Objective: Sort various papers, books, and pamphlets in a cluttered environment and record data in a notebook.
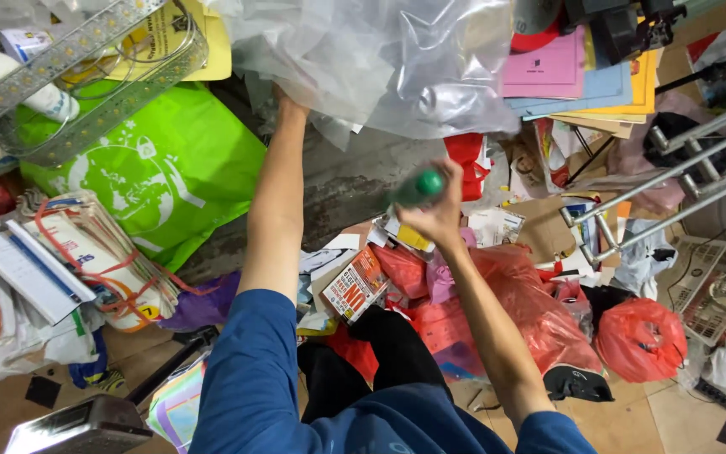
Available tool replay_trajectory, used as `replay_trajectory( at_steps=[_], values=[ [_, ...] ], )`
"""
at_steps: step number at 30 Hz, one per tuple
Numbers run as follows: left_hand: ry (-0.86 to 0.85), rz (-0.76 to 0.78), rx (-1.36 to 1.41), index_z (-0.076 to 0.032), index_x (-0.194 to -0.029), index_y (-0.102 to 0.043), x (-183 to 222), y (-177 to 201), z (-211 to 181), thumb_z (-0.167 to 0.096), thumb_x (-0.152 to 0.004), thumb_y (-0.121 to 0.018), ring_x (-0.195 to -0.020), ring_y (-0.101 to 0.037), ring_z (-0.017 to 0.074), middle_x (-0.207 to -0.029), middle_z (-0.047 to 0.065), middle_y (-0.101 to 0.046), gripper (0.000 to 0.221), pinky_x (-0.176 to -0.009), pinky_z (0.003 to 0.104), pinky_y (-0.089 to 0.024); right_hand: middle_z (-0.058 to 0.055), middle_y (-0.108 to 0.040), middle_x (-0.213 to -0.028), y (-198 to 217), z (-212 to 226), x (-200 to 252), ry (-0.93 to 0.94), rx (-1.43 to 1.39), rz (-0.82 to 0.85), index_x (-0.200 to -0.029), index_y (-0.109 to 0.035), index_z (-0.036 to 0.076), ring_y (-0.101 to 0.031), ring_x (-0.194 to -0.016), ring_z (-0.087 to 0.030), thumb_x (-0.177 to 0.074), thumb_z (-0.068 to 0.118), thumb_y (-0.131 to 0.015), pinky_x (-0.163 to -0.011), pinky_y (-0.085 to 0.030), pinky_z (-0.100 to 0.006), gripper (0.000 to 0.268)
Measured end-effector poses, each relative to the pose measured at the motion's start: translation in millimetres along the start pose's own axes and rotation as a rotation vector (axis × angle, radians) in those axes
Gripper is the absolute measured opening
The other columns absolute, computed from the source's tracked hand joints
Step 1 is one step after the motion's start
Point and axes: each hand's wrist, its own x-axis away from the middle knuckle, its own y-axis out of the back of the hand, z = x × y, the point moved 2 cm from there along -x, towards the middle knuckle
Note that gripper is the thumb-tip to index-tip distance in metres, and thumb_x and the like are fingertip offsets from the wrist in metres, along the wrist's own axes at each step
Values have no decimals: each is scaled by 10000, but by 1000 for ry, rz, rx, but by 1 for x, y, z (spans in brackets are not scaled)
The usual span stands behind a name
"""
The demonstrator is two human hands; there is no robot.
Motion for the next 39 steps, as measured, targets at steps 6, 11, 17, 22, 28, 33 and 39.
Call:
replay_trajectory(
  at_steps=[6, 11, 17, 22, 28, 33, 39],
  values=[
    [50, 9, 38, -102, -1535, -523, 44, 2, 15, -165, -977, -676, -1319, -518, 443, -1426, 287, -539, 583, -1096, 504, -463, -94, -499, -1324, 24, 94, -20, -141, -331, -83, -1486, -303, 108, -606, -1210, -251, -677, 182, -918, -1049, -594, -421, 1018],
    [121, -3, 62, -110, -1549, -526, 117, 21, 7, -158, -962, -705, -1304, -529, 446, -1418, 296, -536, 616, -1076, 488, -487, -126, -513, -1349, -69, 11, -102, -94, -270, -40, -1513, -311, 103, -607, -1176, -241, -699, 160, -938, -1021, -560, -396, 1029],
    [249, -78, 17, -137, -1496, -559, 188, 20, 23, -177, -951, -741, -1261, -589, 393, -1349, 234, -606, 576, -1061, 455, -513, -163, -564, -1389, -145, -48, -171, 62, -53, -59, -1496, -369, 88, -567, -1321, -308, -688, 116, -920, -1133, -477, -431, 979],
    [125, -156, -115, -104, -1279, -606, 174, 8, 1, -168, -856, -802, -1253, -589, 337, -1287, 142, -639, 471, -1073, 437, -499, -153, -557, -1448, -169, -69, -214, 197, -59, -130, -1498, -384, 66, -531, -1401, -333, -696, 102, -929, -1167, -432, -423, 971],
    [96, 161, -144, -56, -1376, -566, 132, -66, 78, -269, -867, -779, -1267, -528, 444, -1378, 239, -552, 592, -1063, 501, -451, -157, -573, -1438, -168, -87, -247, 211, -92, -258, -1488, -416, 66, -557, -1383, -320, -694, 89, -929, -1191, -424, -411, 945],
    [403, 318, -162, -24, -1541, -355, 98, -78, 130, -370, -908, -740, -1522, -172, 471, -1621, 282, -250, 818, -1265, 500, -158, -175, -520, -1446, -139, -62, -230, 220, -12, -108, -1502, -355, 69, -519, -1380, -345, -737, 205, -1038, -1187, -413, -419, 1034],
    [342, 280, -160, 73, -1541, -315, 117, -99, 172, -276, -923, -701, -1516, -79, 505, -1628, 337, -146, 807, -1249, 480, -134, -175, -502, -1460, -122, -59, -202, 198, -27, -112, -1549, -298, 72, -517, -1358, -327, -751, 137, -1040, -1177, -411, -428, 1092]
  ],
)
